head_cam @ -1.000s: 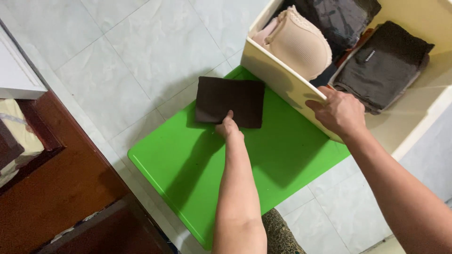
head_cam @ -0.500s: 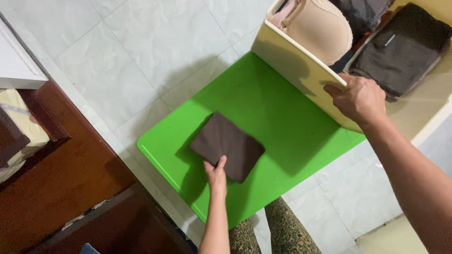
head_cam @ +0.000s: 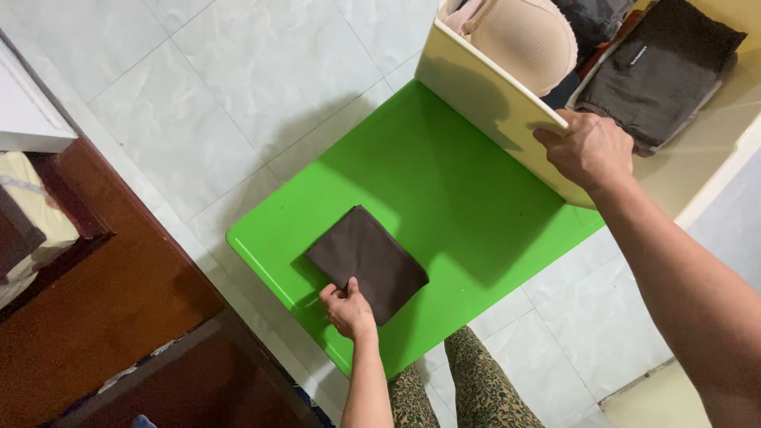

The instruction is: Folding several shirts on a table and placing them into a plastic bin.

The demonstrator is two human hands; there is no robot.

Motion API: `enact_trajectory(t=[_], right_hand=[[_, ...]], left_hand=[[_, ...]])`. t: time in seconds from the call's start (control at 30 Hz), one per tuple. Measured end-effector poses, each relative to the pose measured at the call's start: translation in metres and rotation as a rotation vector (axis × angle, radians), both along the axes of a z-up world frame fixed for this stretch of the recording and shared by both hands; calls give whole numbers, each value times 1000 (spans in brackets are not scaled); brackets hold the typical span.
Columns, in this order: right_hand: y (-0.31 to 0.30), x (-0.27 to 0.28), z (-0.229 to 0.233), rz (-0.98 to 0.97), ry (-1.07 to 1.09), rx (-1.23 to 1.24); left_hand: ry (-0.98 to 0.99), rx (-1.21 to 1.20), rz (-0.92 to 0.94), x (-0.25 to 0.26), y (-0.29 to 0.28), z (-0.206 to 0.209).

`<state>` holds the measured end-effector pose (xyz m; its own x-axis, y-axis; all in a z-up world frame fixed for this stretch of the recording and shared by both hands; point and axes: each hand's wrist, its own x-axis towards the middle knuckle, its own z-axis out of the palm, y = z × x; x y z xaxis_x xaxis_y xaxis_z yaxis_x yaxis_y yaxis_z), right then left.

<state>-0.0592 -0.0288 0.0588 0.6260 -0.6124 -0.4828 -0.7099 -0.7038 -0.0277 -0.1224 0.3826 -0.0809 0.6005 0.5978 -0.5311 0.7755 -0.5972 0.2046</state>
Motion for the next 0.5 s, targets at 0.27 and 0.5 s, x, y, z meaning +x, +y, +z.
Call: enact_trajectory(t=[0.27,0.5], right_hand=[[-2,-4,-8,54,-7,-41],[-13,-13,-24,136,-84,-103]], left_hand=[[-57,-50,-39,-6,-11,9],[-199,-369,175,4,-1,-30]])
